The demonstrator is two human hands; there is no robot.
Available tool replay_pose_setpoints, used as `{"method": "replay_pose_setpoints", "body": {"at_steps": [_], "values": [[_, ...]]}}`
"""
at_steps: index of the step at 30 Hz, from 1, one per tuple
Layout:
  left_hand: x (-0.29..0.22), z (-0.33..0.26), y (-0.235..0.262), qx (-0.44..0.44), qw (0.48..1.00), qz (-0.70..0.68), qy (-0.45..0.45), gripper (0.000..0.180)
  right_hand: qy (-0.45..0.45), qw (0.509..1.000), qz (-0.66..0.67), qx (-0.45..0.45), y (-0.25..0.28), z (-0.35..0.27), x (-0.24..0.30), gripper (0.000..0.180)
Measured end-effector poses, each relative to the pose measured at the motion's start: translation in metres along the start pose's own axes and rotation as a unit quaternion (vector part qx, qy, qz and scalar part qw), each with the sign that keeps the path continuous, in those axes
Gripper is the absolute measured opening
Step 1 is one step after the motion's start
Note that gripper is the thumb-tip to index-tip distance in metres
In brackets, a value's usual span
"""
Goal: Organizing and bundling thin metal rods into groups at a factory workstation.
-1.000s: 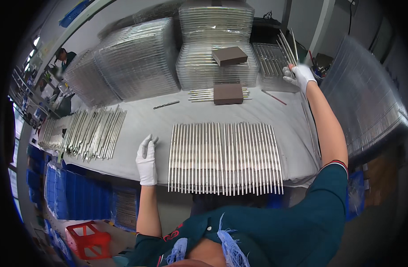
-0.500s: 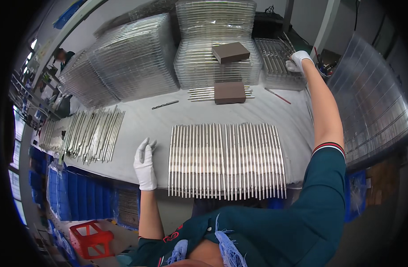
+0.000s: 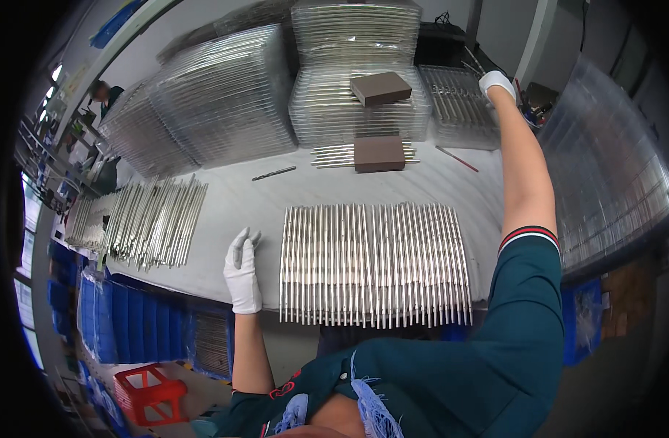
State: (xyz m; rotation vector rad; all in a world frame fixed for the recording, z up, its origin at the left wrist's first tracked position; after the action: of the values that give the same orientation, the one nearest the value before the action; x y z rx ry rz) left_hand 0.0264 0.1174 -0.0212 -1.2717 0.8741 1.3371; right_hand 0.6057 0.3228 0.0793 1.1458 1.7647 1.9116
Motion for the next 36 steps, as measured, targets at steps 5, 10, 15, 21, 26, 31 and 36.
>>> {"method": "replay_pose_setpoints", "body": {"at_steps": [5, 10, 15, 21, 26, 31, 36], "values": [[0.0, 0.0, -0.003, -0.001, 1.0, 0.002, -0.001, 0.029, 0.065, 0.979, -0.172, -0.087, -0.008, -0.001, -0.004, 0.03], [-0.001, 0.0, -0.003, 0.0, 1.0, 0.015, 0.002, 0.029, 0.038, 0.986, -0.12, -0.105, -0.005, 0.003, -0.014, 0.03], [0.001, 0.0, -0.004, 0.002, 1.0, 0.007, 0.001, 0.029, 0.05, 0.981, -0.165, -0.084, -0.022, 0.027, -0.03, 0.031], [0.0, 0.0, -0.003, 0.0, 1.0, 0.027, 0.002, 0.03, 0.034, 0.988, -0.099, -0.114, -0.022, 0.019, -0.031, 0.03], [-0.002, -0.001, -0.005, 0.008, 1.0, 0.008, -0.012, 0.03, 0.258, 0.843, 0.403, -0.245, -0.001, -0.037, -0.011, 0.03], [-0.029, -0.025, -0.019, 0.124, 0.985, -0.024, -0.12, 0.043, 0.477, 0.723, 0.493, 0.084, 0.017, -0.267, 0.048, 0.033], [-0.111, -0.085, -0.098, 0.243, 0.924, -0.288, 0.058, 0.069, 0.691, 0.658, 0.034, 0.298, -0.005, -0.427, 0.034, 0.035]]}}
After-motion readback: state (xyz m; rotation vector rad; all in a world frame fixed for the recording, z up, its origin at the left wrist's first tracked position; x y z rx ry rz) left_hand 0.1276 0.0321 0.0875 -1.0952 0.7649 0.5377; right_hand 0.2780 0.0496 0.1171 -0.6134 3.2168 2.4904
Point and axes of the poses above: each hand's wrist, its own z-axis towards the middle knuckle, its own y-axis out of the back of the hand, x = y × z, the point moved 3 cm from there along z, towards the middle knuckle, and after that the axes turned 10 degrees about -z, right-handed, at the moved point
